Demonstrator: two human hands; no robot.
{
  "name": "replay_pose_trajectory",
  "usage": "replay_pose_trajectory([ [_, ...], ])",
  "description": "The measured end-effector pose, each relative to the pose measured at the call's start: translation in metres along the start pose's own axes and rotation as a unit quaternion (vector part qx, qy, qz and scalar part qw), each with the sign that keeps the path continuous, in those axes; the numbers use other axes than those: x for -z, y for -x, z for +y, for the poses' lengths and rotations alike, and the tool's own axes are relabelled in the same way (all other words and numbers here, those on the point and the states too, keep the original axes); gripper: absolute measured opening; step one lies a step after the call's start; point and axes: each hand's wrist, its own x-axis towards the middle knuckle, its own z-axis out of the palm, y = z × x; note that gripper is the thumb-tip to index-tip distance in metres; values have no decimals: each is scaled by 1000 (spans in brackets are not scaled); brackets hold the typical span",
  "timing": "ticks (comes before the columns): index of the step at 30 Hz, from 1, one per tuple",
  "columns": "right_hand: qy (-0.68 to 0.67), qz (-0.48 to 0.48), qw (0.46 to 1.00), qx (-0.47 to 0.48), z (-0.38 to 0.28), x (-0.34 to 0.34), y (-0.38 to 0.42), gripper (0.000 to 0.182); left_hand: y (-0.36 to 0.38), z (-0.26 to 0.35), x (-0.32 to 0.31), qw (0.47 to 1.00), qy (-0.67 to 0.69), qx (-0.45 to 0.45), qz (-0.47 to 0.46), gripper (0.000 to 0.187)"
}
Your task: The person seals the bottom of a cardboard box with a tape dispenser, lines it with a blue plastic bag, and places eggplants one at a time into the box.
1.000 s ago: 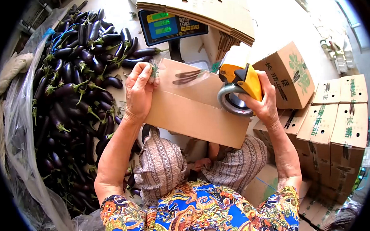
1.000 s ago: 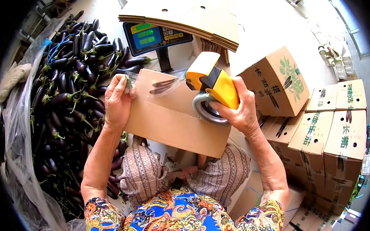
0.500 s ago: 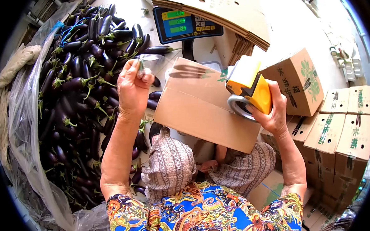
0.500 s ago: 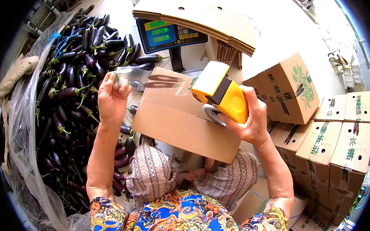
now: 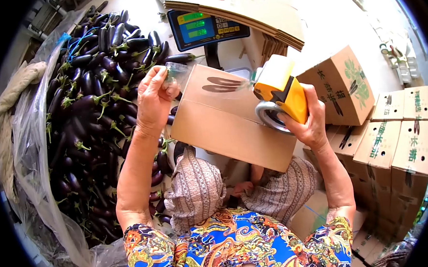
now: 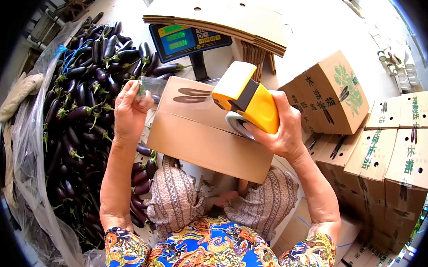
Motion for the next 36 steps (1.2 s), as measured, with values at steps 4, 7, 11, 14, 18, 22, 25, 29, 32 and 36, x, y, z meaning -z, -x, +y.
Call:
replay_pose_trajectory([
  [4, 23, -18, 999, 22, 0, 1, -1, 53, -1, 23, 24, 1000, -14, 4, -1, 6],
  [7, 3, -27, 999, 30, -5, -1, -3, 52, 1, 45, 47, 1000, -14, -22, -18, 9],
  [11, 53, -93, 988, 109, -12, -5, -6, 53, 6, 39, 81, 998, -55, 19, 29, 9],
  [14, 89, -118, 980, 129, -17, -8, -9, 54, 7, 23, 102, 995, -74, 59, 41, 13],
  [18, 97, -130, 980, 117, -19, -8, -11, 54, -2, -8, 114, 992, -77, 96, 33, 12],
  [22, 113, -138, 978, 109, -20, -8, -12, 54, -13, -29, 117, 985, -94, 139, 43, 12],
  [25, 116, -141, 977, 106, -23, -9, -13, 54, -14, -39, 118, 978, -117, 163, 50, 13],
  [29, 124, -135, 977, 107, -23, -10, -13, 54, -13, -58, 110, 966, -197, 160, 48, 15],
  [32, 130, -133, 977, 108, -23, -10, -13, 54, -15, -69, 95, 956, -246, 155, 42, 15],
  [36, 128, -125, 977, 117, -23, -12, -12, 54, -8, -88, 89, 900, -427, 85, -6, 25],
])
